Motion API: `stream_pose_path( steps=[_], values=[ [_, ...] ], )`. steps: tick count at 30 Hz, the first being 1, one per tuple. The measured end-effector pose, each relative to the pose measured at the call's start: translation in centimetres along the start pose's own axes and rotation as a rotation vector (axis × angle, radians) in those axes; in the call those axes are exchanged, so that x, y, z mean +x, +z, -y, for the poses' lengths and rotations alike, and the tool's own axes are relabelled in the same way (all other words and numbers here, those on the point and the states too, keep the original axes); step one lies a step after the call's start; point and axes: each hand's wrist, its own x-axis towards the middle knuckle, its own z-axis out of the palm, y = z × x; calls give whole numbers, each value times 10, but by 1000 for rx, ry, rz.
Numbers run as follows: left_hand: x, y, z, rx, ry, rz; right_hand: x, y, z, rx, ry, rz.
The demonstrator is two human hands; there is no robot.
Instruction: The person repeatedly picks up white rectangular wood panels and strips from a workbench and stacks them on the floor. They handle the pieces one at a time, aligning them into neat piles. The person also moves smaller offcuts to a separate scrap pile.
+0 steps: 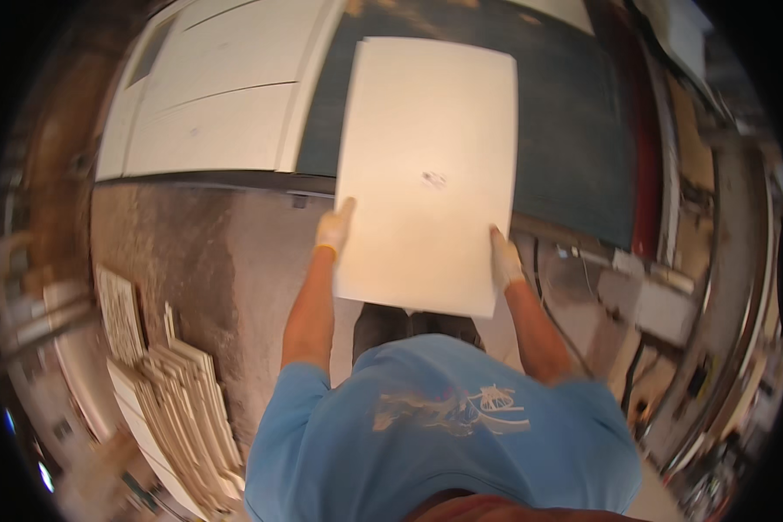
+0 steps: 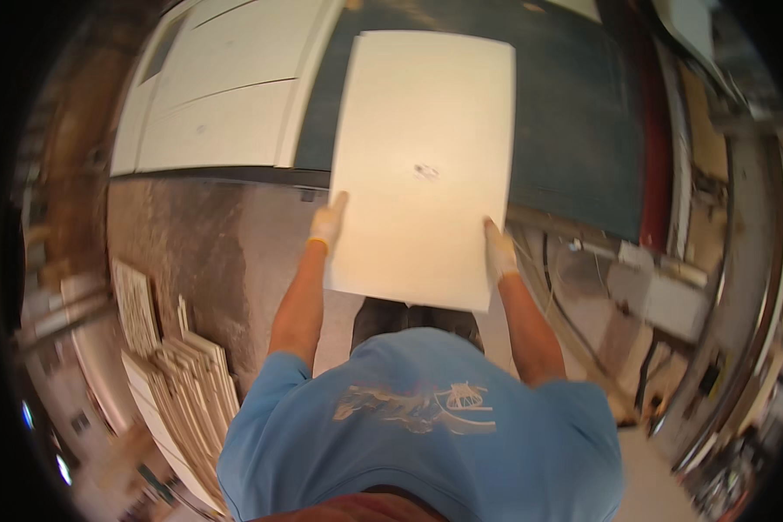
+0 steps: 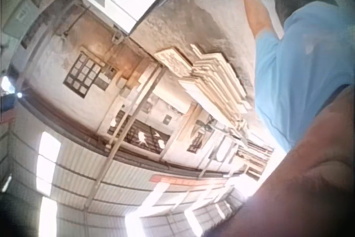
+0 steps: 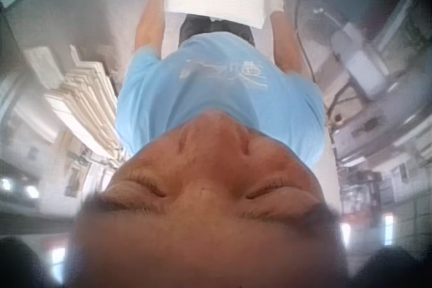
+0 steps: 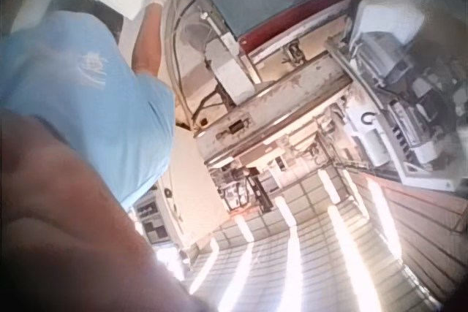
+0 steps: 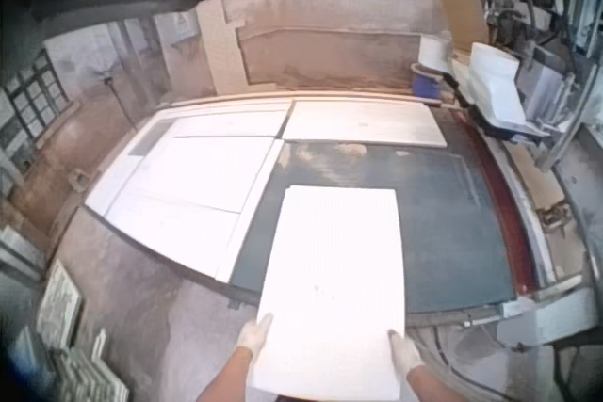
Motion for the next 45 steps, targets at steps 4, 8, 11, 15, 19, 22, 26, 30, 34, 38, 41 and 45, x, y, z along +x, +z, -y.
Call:
stream_pose_path(
  steps=[4,8,11,15,19,22,26,30,34,38,41,45],
  values=[
    [-75,-35,6,10,-5,-25,-42,5,-23,-2,118,69],
    [-128,-79,5,61,-103,-3,-36,12,-14,446,306,471],
    [-148,-112,16,34,-35,5,-17,41,0,318,80,822],
    [-180,-172,60,-73,28,-127,-42,99,3,448,124,547],
    [-261,-210,97,-139,79,-181,-93,117,21,459,-104,553],
    [-316,-270,130,-185,124,-335,-130,147,68,312,-133,691],
    [-382,-354,228,-260,202,-627,-241,245,111,209,-419,805],
    [-387,-433,338,-455,299,-753,-352,406,137,209,-753,819],
    [-392,-507,428,-754,544,-920,-432,534,192,-139,-1028,656],
    [-386,-611,532,-1328,702,-1043,-525,697,236,-449,-1230,672],
    [-361,-651,621,-1866,525,-1066,-611,887,239,-659,-1417,853],
    [-336,-703,749,-2081,438,-1327,-726,1133,182,-1036,-1487,1085]
  ],
)
